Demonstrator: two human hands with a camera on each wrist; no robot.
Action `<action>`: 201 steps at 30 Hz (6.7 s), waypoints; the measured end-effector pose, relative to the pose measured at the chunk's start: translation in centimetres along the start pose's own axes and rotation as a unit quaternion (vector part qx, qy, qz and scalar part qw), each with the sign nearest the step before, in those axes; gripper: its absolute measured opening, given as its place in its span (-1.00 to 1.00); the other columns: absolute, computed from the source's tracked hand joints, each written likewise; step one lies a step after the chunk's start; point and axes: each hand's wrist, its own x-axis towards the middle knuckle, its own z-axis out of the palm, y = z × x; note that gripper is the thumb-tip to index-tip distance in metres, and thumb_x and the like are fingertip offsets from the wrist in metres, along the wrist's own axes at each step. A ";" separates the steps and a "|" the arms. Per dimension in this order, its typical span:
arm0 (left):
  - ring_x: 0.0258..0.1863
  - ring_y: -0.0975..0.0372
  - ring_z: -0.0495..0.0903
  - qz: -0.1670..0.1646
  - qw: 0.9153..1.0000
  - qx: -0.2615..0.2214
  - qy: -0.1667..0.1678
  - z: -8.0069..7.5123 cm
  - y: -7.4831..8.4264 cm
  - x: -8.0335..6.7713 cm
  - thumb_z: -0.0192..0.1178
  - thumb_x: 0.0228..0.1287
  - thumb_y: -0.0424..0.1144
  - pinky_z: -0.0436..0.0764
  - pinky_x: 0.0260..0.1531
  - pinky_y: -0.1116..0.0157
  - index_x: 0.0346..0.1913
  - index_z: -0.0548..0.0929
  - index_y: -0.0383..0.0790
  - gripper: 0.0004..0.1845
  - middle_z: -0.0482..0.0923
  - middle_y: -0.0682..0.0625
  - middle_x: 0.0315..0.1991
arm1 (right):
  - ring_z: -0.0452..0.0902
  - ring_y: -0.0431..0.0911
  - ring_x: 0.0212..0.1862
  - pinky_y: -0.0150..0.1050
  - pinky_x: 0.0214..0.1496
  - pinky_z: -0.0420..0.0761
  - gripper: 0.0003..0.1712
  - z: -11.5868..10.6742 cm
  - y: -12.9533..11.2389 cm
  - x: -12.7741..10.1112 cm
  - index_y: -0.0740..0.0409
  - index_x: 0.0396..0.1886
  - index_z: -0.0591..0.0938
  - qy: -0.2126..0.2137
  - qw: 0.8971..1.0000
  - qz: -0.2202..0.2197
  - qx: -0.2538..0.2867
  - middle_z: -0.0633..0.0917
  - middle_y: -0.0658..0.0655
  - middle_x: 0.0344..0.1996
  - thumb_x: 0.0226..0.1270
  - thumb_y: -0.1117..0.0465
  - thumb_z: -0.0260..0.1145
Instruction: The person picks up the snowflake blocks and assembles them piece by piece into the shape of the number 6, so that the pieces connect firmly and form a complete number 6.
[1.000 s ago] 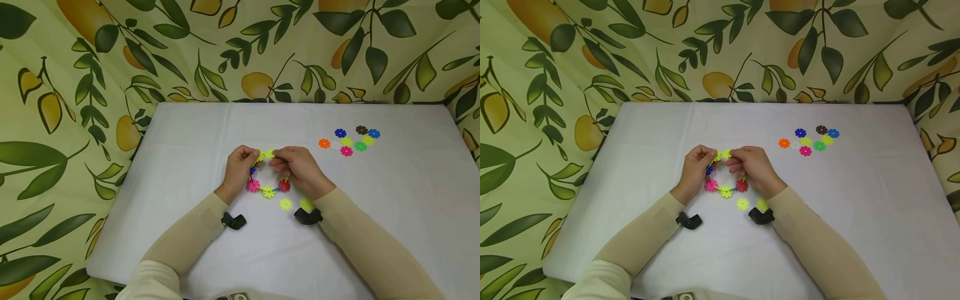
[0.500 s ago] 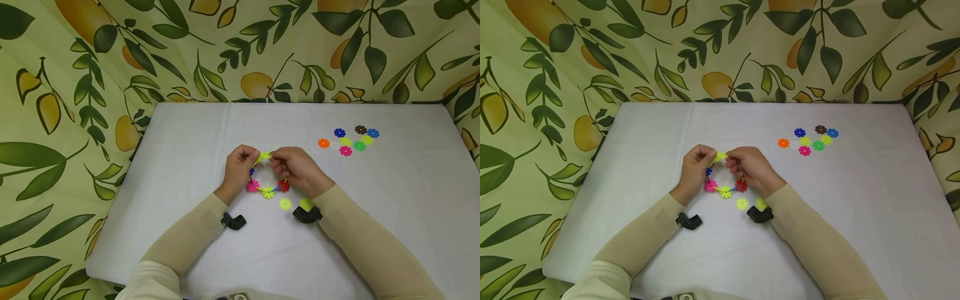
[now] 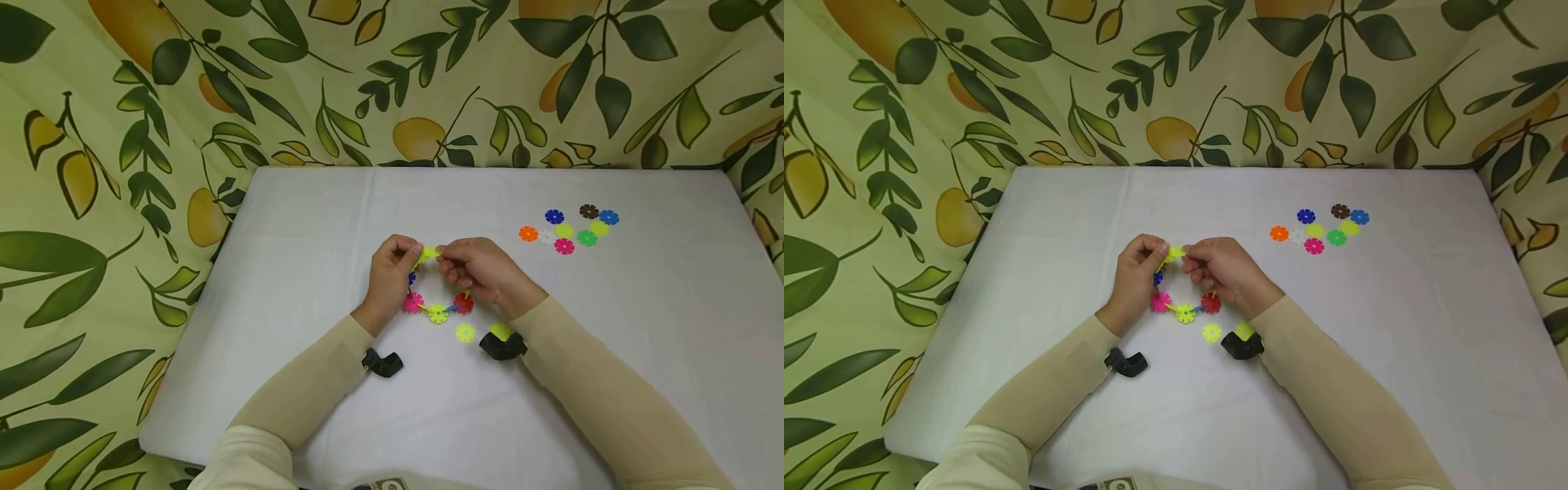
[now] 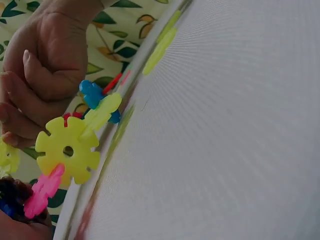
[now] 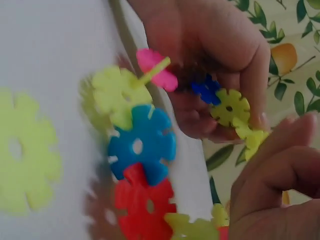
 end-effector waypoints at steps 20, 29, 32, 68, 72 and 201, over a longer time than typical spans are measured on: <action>-0.37 0.18 0.60 -0.158 0.981 0.094 -0.055 -0.3 0.6 0.5 0.42 0.51 -0.30 0.59 -0.32 0.36 0.37 0.59 -0.35 -0.53 0.74 -0.09 -0.07 | 0.47 0.01 0.21 -0.14 0.25 0.59 -0.53 -8.8 3.1 -7.6 0.00 0.17 0.73 -0.116 0.864 -0.140 -0.470 0.61 -0.04 0.13 0.30 0.22 0.68; -0.28 0.13 0.76 -0.162 0.978 0.121 -0.053 -0.8 0.3 0.5 0.39 0.54 -0.27 0.72 -0.25 0.29 0.04 0.66 -0.26 -0.82 0.78 -0.10 -0.22 | 0.52 -0.03 0.00 -0.11 0.05 0.65 -0.71 -8.0 3.1 -8.0 -0.05 -0.17 0.70 -0.100 0.838 -0.131 -0.520 0.61 -0.10 -0.16 0.32 0.32 0.65; -0.29 0.14 0.76 -0.158 0.981 0.101 -0.058 -0.8 0.2 0.5 0.37 0.56 -0.29 0.73 -0.23 0.28 0.04 0.63 -0.27 -0.83 0.80 -0.13 -0.21 | 0.51 -0.04 -0.16 -0.22 -0.14 0.60 -0.76 -8.0 3.1 -7.9 -0.04 -0.23 0.68 -0.064 0.854 -0.130 -0.500 0.59 -0.07 -0.30 0.37 0.32 0.61; -0.28 0.14 0.61 -0.089 0.989 0.081 -0.085 -0.7 0.2 0.1 0.22 0.69 -0.21 0.54 -0.32 0.34 0.22 0.73 -0.31 -0.72 0.73 -0.24 -0.14 | 0.69 0.03 -0.25 -0.28 -0.13 0.74 -0.73 -3.8 -0.2 -0.2 0.37 0.02 0.72 0.056 0.964 -0.105 -0.236 0.80 0.27 -0.16 0.69 0.19 0.34; -0.28 0.16 0.60 -0.086 0.990 0.068 -0.088 -0.7 0.2 0.1 0.21 0.70 -0.23 0.57 -0.24 0.33 0.22 0.72 -0.34 -0.72 0.73 -0.25 -0.15 | 0.71 0.01 -0.26 -0.27 -0.11 0.75 -0.73 -4.0 0.0 0.0 0.39 0.03 0.71 0.056 0.971 -0.103 -0.210 0.81 0.25 -0.15 0.71 0.20 0.32; -0.25 0.15 0.67 -0.136 0.985 0.079 -0.069 -0.8 0.5 -0.1 0.15 0.71 -0.24 0.61 -0.23 0.34 0.06 0.77 -0.39 -0.72 0.73 -0.16 -0.15 | 0.63 0.03 -0.18 -0.24 -0.18 0.65 -0.93 -3.9 0.3 -3.2 0.14 -0.14 0.77 0.081 0.879 -0.215 -0.418 0.76 0.07 -0.27 0.49 0.30 0.54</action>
